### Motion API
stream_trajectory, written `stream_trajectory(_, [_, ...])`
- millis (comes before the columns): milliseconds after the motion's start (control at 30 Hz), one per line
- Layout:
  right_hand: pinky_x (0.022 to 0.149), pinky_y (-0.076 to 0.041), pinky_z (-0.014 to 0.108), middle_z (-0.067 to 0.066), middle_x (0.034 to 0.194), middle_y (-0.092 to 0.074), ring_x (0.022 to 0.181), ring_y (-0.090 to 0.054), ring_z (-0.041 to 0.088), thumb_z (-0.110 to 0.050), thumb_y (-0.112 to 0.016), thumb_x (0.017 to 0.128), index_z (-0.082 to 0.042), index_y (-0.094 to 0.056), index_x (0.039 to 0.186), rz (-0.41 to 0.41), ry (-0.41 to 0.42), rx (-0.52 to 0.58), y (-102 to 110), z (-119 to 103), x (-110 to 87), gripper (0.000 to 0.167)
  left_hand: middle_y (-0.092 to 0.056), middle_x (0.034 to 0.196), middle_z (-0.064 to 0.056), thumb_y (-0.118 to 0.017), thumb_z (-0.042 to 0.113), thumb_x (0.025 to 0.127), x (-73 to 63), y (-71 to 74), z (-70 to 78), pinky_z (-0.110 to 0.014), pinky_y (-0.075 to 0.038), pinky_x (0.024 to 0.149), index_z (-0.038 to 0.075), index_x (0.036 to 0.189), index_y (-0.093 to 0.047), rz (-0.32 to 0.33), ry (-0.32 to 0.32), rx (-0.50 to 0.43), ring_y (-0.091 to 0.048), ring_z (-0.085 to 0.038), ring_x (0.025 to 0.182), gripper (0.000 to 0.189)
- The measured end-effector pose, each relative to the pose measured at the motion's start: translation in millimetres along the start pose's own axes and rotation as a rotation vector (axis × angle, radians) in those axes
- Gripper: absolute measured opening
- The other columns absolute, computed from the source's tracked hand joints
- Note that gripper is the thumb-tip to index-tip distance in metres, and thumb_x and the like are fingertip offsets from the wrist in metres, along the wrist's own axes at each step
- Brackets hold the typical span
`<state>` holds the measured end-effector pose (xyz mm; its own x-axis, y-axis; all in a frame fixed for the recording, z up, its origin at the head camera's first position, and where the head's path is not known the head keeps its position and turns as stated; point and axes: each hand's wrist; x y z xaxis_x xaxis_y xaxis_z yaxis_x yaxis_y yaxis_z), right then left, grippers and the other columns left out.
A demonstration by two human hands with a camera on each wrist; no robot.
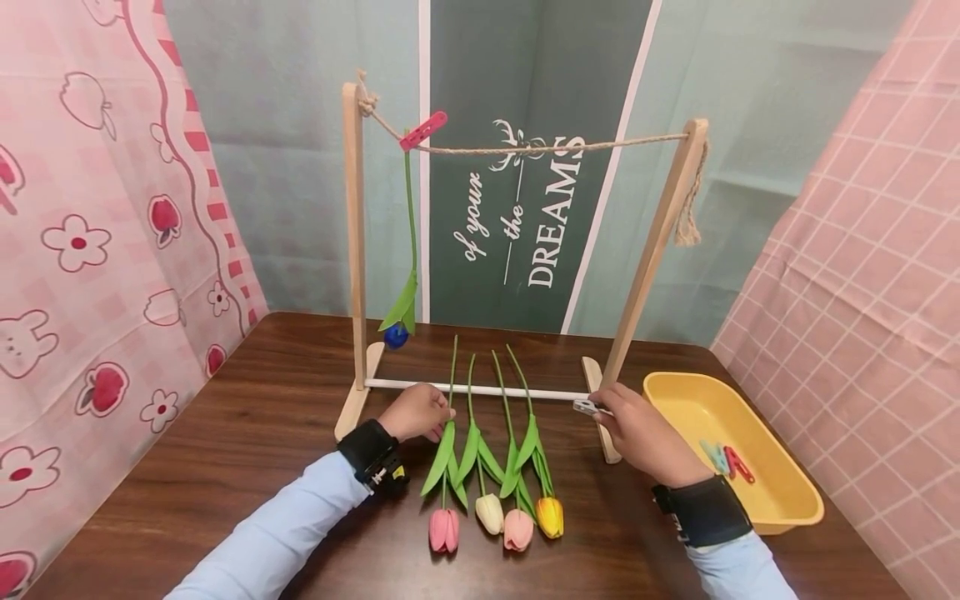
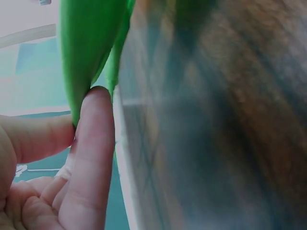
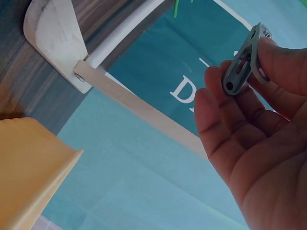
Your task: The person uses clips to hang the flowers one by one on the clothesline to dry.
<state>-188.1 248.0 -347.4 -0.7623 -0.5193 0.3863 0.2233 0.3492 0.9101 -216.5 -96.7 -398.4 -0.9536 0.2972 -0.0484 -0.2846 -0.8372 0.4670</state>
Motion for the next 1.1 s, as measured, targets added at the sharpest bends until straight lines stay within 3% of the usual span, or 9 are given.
stream_trajectory(367, [0.068,-0.052,0.036,0.005,0.088,-0.057,0.075,-0.053,0.017,0.002,-0.075,0.082,0.001,-0.064,0.102,-0.005,0.009,-0.012,11.9,-7.9,5.8,0.023,-0.063,0.068,-0.006,-0.062,0.006,0.094,-10.2,15.0,18.3,-0.039,-0.056,0.057,-0.001,0.083,-0.063,0.056,-0.072,0.038,-0.064,-0.019,0.055,0.013])
stream_trajectory(667, [0.068,-0.052,0.038,0.006,0.089,-0.058,0.076,-0.056,0.019,0.002,-0.074,0.083,0.003,-0.064,0.104,0.017,0.062,-0.057,26.3,-13.7,11.8,0.024,-0.066,0.069,-0.002,-0.062,0.007,0.095,-22.0,24.8,35.9,-0.042,-0.056,0.057,0.001,0.090,-0.063,0.068,-0.157,0.069,-0.066,-0.030,0.060,0.008])
stream_trajectory(900, [0.066,-0.052,0.037,0.007,0.088,-0.058,0.075,-0.056,0.019,0.009,-0.074,0.079,0.005,-0.064,0.103,0.091,0.197,-0.080,40.4,-17.8,22.7,0.026,-0.064,0.068,0.002,-0.063,0.010,0.095,-31.2,31.1,54.2,-0.030,-0.049,0.051,0.003,0.092,-0.064,0.135,-0.298,0.160,-0.065,-0.022,0.057,0.007])
stream_trajectory(1100, [0.062,-0.050,0.036,0.008,0.089,-0.057,0.073,-0.055,0.019,0.012,-0.072,0.079,0.005,-0.063,0.102,0.126,0.275,-0.101,57.3,-26.1,37.8,0.025,-0.063,0.068,0.003,-0.064,0.010,0.095,-35.0,36.6,67.4,-0.027,-0.049,0.050,0.004,0.093,-0.063,0.205,-0.382,0.170,-0.063,-0.020,0.055,0.006])
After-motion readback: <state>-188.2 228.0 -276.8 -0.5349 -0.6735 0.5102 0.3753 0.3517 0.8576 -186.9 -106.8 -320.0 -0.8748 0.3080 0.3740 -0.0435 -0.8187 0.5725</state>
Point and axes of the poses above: each hand's wrist, its own x-axis towards the middle knuckle, its own y-axis out of the back of the hand, z = x × y
